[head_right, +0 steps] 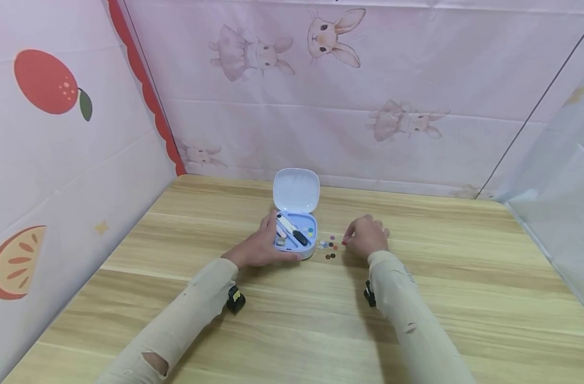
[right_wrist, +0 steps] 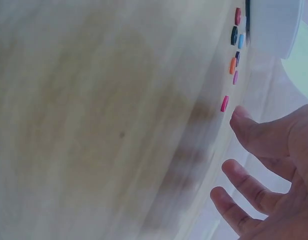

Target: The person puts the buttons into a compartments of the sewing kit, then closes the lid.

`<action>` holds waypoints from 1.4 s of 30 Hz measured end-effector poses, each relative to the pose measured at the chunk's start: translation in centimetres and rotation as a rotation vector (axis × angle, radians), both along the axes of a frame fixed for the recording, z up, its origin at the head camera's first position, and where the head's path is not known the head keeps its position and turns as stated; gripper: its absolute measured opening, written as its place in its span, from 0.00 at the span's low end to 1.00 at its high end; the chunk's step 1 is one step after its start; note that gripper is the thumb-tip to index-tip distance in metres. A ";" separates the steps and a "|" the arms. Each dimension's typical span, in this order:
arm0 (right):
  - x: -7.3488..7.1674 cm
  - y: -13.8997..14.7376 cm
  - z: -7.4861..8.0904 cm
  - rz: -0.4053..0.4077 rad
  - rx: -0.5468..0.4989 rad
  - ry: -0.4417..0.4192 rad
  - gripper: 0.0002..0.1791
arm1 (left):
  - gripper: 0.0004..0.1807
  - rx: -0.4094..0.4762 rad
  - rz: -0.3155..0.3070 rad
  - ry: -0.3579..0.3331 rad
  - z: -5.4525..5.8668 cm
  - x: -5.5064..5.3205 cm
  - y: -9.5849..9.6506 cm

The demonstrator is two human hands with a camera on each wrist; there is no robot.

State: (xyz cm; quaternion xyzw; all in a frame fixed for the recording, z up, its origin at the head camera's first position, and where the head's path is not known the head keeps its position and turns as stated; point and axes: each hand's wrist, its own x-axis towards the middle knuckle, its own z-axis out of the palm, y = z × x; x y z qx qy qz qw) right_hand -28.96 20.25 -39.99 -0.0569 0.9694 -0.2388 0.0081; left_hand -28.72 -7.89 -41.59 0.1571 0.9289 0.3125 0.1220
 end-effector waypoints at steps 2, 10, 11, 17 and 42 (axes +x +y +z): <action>0.0 0.1 0.1 0.003 -0.005 0.006 0.00 | 0.78 0.001 0.001 0.002 0.1 0.0 0.0; 0.1 0.2 -0.1 -0.020 0.028 -0.009 0.04 | 0.78 -0.005 0.001 -0.001 0.0 -0.1 0.0; 0.1 0.2 -0.1 -0.029 0.030 -0.009 0.04 | 0.78 -0.004 0.003 -0.001 -0.1 -0.1 0.0; 0.2 0.6 0.0 -0.068 0.024 -0.011 0.03 | 0.78 -0.002 0.007 0.005 0.0 0.0 0.1; -0.2 0.4 -0.2 -0.061 0.072 -0.007 0.02 | 0.77 0.013 0.007 0.003 0.3 0.4 0.1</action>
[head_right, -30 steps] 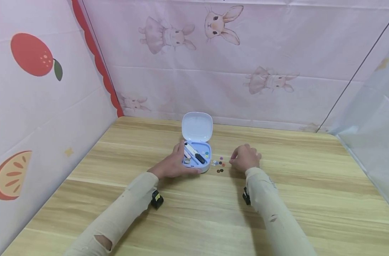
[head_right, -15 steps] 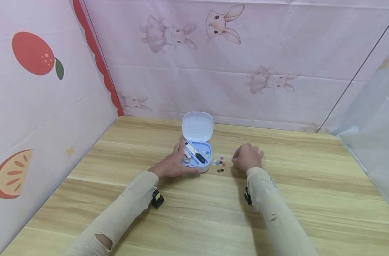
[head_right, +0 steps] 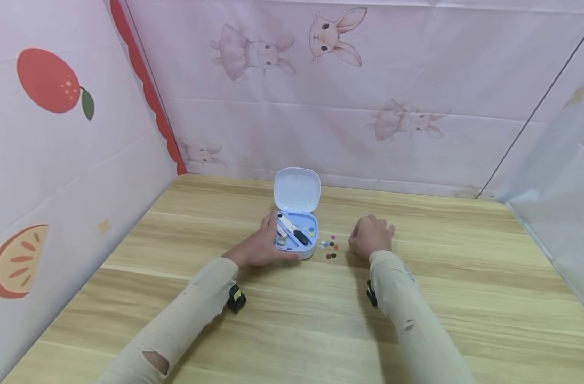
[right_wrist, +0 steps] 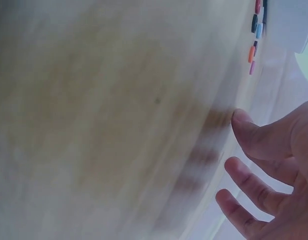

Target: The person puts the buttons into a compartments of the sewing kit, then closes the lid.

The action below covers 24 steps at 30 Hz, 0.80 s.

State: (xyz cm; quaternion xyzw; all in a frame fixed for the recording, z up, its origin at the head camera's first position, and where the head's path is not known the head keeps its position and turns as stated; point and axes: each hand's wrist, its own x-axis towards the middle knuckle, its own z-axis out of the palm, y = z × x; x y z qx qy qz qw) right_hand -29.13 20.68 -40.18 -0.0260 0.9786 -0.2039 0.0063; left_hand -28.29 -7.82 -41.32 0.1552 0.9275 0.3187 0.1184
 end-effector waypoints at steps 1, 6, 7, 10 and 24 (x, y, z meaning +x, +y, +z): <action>0.0 0.0 0.0 0.002 0.004 -0.006 0.02 | 0.77 -0.001 0.001 -0.002 0.0 0.0 0.0; -0.1 0.0 0.1 0.019 0.012 -0.035 0.02 | 0.77 -0.010 -0.002 -0.008 0.1 0.0 0.0; -0.2 0.0 0.1 0.024 0.016 -0.034 0.02 | 0.77 -0.012 -0.003 -0.009 0.1 0.0 0.0; -0.2 -0.1 0.2 0.040 0.023 -0.027 0.03 | 0.77 -0.015 -0.004 -0.006 0.0 0.0 0.0; -1.0 -1.9 1.1 0.077 -0.061 0.112 0.07 | 0.77 -0.014 -0.008 0.010 0.0 -0.1 0.0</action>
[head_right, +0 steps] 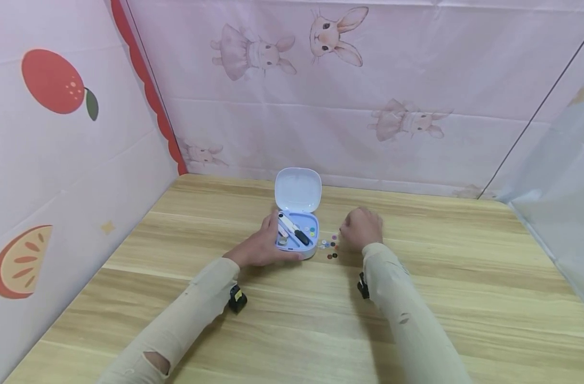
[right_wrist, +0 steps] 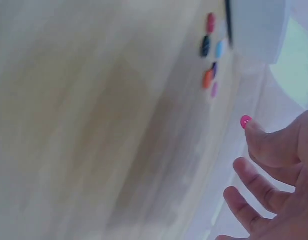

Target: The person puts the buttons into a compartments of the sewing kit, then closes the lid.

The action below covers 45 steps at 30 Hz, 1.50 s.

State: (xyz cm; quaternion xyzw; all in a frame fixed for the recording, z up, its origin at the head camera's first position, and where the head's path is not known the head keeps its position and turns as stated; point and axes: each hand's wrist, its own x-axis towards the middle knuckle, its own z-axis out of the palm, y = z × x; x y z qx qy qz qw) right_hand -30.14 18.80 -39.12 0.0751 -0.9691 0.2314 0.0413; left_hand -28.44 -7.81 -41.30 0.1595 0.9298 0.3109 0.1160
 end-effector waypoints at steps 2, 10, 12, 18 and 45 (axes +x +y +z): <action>-0.1 -0.6 0.2 0.001 -0.040 0.022 0.07 | 0.76 0.005 -0.001 0.005 0.1 0.0 0.0; -0.4 -2.8 0.6 0.022 -0.130 0.076 0.07 | 0.76 0.003 -0.001 -0.001 0.2 0.2 -0.1; -0.4 -3.3 0.6 0.023 -0.145 0.066 0.08 | 0.76 0.004 -0.001 -0.003 0.2 0.2 -0.1; -0.8 -4.7 0.6 0.006 -0.161 0.035 0.07 | 0.76 0.004 -0.006 -0.002 0.1 0.1 -0.1; -0.4 -6.5 0.6 -0.023 -0.044 0.025 0.08 | 0.76 0.023 -0.020 0.010 0.0 0.2 -0.2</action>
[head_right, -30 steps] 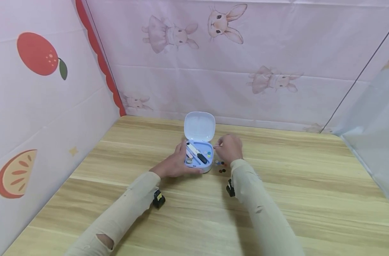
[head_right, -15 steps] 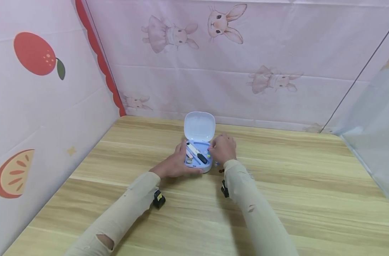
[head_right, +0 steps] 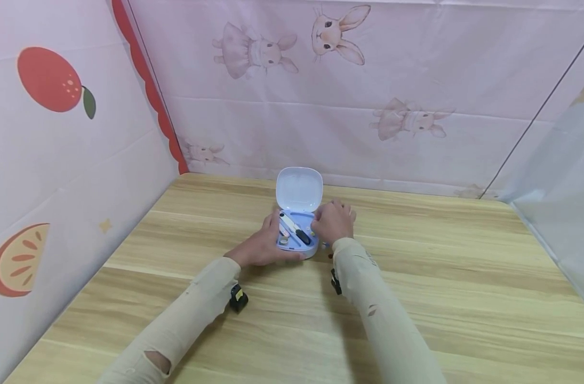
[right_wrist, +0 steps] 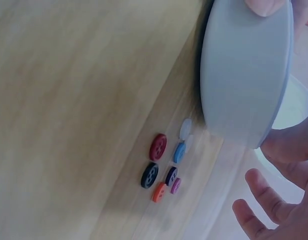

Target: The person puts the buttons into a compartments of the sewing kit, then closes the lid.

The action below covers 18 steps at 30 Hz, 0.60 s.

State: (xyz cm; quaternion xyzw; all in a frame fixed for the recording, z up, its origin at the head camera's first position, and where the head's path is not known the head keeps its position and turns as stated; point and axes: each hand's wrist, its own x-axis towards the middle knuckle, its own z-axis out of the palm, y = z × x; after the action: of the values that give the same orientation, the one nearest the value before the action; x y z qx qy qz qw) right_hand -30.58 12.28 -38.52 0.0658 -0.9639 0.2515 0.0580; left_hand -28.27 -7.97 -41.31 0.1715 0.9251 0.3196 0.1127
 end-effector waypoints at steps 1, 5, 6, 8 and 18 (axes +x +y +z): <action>0.0 0.0 0.0 -0.002 0.010 0.005 0.08 | 0.76 0.001 0.000 0.002 0.0 0.0 0.0; -0.1 -0.2 0.0 -0.010 0.036 0.020 0.07 | 0.75 0.001 -0.003 0.011 0.0 -0.1 0.0; -0.1 -0.2 0.0 -0.012 0.040 0.024 0.07 | 0.75 0.000 -0.004 0.012 0.0 -0.1 0.0; -0.1 -0.2 0.0 -0.010 0.046 0.031 0.07 | 0.75 -0.001 -0.004 0.009 -0.1 -0.1 0.0; -0.2 -0.3 -0.4 -0.019 0.070 0.052 0.06 | 0.76 -0.001 -0.005 0.005 0.0 -0.1 -0.1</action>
State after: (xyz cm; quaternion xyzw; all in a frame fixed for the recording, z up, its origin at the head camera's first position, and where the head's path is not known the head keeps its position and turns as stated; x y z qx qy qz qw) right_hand -30.74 11.95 -38.92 0.0653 -0.9709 0.2152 0.0830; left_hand -28.34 -8.04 -41.34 0.1745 0.9251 0.3186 0.1110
